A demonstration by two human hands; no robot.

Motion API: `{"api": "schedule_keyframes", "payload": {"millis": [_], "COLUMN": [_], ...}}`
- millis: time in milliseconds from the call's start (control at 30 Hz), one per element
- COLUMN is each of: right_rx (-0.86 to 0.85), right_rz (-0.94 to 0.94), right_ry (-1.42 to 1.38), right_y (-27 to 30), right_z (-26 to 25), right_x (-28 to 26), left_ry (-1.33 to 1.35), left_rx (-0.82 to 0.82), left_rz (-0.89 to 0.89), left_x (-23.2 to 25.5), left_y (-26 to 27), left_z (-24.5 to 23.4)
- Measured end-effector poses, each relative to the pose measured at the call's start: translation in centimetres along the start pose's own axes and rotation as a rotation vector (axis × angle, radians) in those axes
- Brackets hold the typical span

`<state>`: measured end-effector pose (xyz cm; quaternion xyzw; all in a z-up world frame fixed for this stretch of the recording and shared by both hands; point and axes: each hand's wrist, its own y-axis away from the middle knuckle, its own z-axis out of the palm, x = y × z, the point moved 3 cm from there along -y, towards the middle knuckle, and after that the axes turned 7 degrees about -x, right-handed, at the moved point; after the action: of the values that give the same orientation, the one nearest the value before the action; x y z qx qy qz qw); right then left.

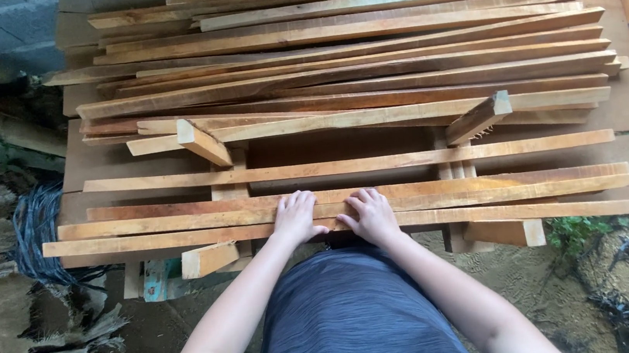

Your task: The person repeatedly picks up long, thin wooden planks from a pile and places them onto a wooden rack structure. The camera angle is a first-person perspective looking down at the hands and the wood.

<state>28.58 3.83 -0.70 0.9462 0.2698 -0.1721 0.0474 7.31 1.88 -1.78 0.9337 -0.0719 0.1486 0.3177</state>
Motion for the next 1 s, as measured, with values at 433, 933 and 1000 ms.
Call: {"api": "schedule_keyframes", "payload": {"millis": [433, 933, 1000], "right_rx": [-0.335, -0.225, -0.204], "right_rz": [-0.024, -0.088, -0.051], "right_ry": [0.056, 0.094, 0.073], "right_y": [0.5, 1.5, 1.5], "right_z": [-1.8, -0.8, -0.7], "right_x": [-0.2, 0.0, 0.1], "left_ry": [-0.006, -0.146, -0.141], "left_rx": [-0.072, 0.11, 0.114], "left_rz": [-0.004, 0.023, 0.027], "left_x": [1.7, 1.5, 1.4], "left_y": [1.6, 1.9, 1.6], "left_z": [-2.1, -0.1, 0.1]}}
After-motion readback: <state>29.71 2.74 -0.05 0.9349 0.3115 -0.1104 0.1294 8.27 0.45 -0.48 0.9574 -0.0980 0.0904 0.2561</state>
